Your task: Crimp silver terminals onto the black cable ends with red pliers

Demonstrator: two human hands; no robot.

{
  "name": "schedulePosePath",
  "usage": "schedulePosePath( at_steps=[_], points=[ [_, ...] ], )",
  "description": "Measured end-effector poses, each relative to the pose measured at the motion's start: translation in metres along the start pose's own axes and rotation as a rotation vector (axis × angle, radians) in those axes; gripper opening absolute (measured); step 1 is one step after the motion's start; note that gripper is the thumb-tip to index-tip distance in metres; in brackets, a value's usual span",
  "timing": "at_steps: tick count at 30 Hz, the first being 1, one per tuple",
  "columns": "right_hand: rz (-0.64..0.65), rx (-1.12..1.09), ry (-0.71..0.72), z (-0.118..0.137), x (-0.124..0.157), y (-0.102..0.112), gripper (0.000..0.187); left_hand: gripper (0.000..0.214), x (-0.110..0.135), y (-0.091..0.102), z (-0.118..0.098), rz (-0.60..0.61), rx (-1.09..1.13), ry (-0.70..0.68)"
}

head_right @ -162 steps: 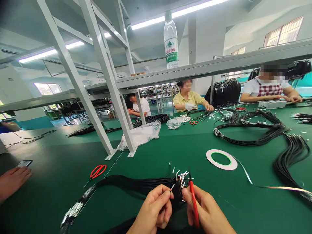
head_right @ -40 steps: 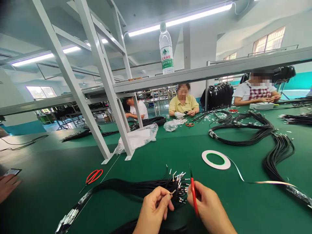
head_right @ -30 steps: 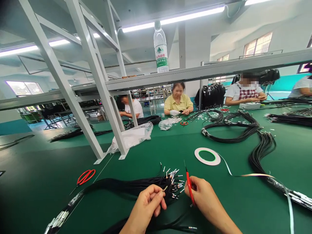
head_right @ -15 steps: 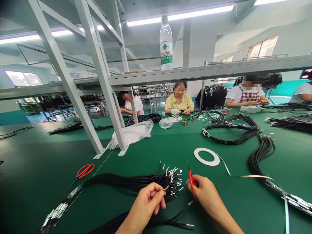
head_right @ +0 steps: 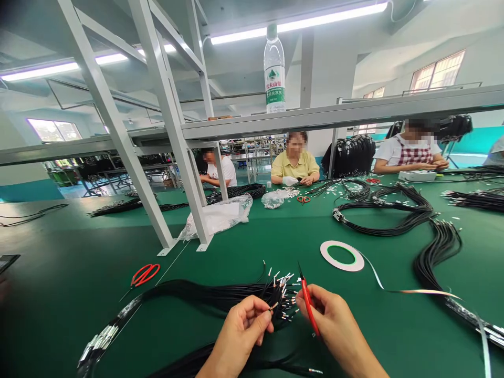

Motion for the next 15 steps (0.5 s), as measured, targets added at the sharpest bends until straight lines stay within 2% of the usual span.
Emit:
schedulePosePath(
  at_steps=[5, 9, 12, 15],
  points=[
    [0.116, -0.248, 0.066, 0.003, 0.003, -0.019, 0.036, 0.015, 0.004, -0.003, 0.0, -0.042, -0.149, -0.083],
    [0.217, -0.32, 0.048, 0.008, 0.004, -0.029, 0.038, 0.016, 0.007, -0.004, -0.003, -0.043, -0.25, -0.112],
    [0.224, -0.34, 0.037, 0.011, 0.006, -0.032, 0.038, 0.016, 0.008, -0.005, -0.005, -0.036, -0.31, -0.132],
    [0.175, -0.385, 0.004, 0.006, 0.007, -0.034, 0.034, 0.016, 0.008, -0.006, -0.003, -0.054, -0.327, -0.165]
  ],
)
Point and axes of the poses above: each hand's wrist, its own x-axis away from the middle knuckle, its own y-axis out of the back of the hand, z = x × y, the point moved 5 cm from there along -x, towards the middle knuckle, and after that the axes turned 6 degrees about z, right-handed, at the moved point
